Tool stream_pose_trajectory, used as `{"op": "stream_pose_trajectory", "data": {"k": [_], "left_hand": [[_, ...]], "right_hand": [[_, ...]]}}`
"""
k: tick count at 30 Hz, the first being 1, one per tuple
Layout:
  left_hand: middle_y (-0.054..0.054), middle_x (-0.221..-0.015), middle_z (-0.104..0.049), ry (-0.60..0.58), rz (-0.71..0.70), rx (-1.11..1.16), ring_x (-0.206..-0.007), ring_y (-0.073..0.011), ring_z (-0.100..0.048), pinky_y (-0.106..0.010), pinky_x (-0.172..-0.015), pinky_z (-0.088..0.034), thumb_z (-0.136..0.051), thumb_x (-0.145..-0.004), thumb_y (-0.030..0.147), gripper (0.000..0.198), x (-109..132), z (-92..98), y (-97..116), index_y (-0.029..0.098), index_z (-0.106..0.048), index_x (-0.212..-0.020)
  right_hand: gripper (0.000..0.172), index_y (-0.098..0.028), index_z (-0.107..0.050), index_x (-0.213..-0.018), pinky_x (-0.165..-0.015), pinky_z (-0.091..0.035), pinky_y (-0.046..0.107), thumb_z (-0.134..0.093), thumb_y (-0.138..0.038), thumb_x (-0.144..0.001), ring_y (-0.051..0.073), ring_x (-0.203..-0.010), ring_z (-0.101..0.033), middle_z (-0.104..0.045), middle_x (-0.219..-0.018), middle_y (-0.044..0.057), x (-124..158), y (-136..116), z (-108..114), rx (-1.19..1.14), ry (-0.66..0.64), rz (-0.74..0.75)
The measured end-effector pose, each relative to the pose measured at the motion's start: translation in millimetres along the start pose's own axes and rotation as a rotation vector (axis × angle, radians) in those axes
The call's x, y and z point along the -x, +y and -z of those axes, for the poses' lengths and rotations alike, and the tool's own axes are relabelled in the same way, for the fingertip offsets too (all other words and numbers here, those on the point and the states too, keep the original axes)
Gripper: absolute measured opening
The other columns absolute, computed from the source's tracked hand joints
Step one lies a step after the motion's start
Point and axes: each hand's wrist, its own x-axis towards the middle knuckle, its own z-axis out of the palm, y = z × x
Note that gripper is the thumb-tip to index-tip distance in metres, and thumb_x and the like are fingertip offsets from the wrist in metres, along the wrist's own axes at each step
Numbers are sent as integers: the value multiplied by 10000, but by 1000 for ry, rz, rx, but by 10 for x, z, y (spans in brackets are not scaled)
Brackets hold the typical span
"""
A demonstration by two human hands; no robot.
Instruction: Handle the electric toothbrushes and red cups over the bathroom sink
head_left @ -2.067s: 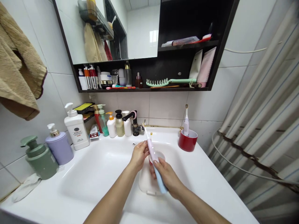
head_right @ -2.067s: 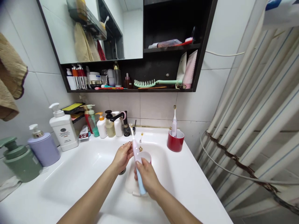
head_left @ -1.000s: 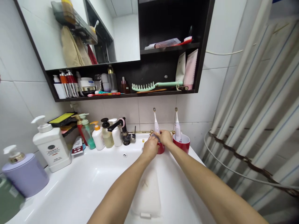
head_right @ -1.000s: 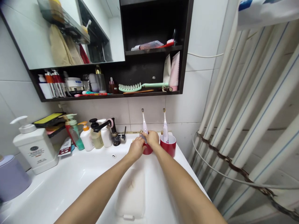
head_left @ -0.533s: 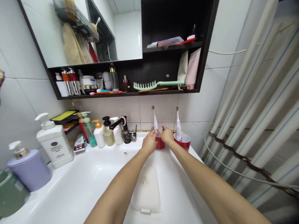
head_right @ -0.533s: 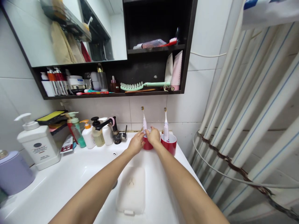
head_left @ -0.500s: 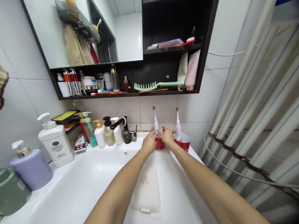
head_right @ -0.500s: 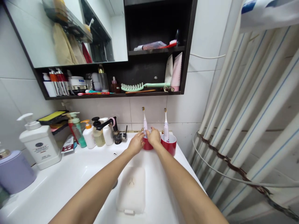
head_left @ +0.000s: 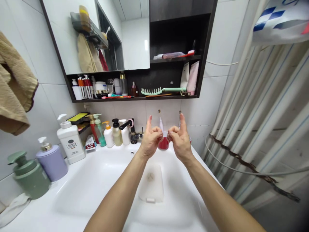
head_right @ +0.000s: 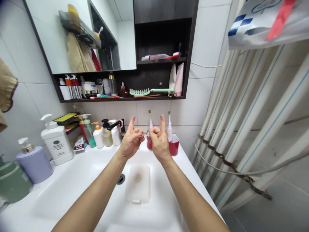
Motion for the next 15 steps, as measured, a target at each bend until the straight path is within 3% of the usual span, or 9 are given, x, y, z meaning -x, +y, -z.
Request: {"op": "stream_pose_trajectory", "data": {"k": [3,7,10,12,15], "left_hand": [[92,-512,-398,-54,49,56,-429,-30,-361,-184,-480,-309,-493,-560,95,773,144,-115,60,276,-80,-1189],[91,-507,-411,-11,71,83,-424,-32,-374,-177,-457,-301,-535,-567,153,690,192,-125,14,267,-176,-1146],[73,-442,-387,89,137,103,-366,-26,-340,-158,-378,-239,-494,-609,387,353,166,-94,18,157,-431,-870],[60,-364,-341,122,219,100,-307,-25,-290,-161,-331,-172,-349,-617,560,432,134,-83,34,135,-426,-598],[44,-276,-284,81,353,31,-248,-32,-228,-171,-309,-109,-157,-588,662,554,73,-98,28,158,-327,-434]], "right_hand": [[669,-294,-82,-1200,-390,-320,164,-418,-167,-636,44,-393,-335,-366,-508,-95,130,-146,-54,-201,-41,-66],[602,-285,-194,-1159,-372,-301,154,-458,-198,-625,36,-380,-340,-378,-490,-104,175,-131,-54,-270,-1,-164],[268,-214,-451,-866,-340,-282,164,-412,-378,-658,32,-335,-315,-356,-447,-93,149,-99,-27,-250,67,-254],[344,-181,-433,-592,-311,-254,170,-322,-498,-666,28,-300,-287,-329,-406,-84,131,-79,-15,-212,89,-298],[465,-187,-281,-423,-279,-199,174,-219,-585,-654,24,-254,-225,-258,-339,-87,121,-37,-16,-126,81,-346]]}}
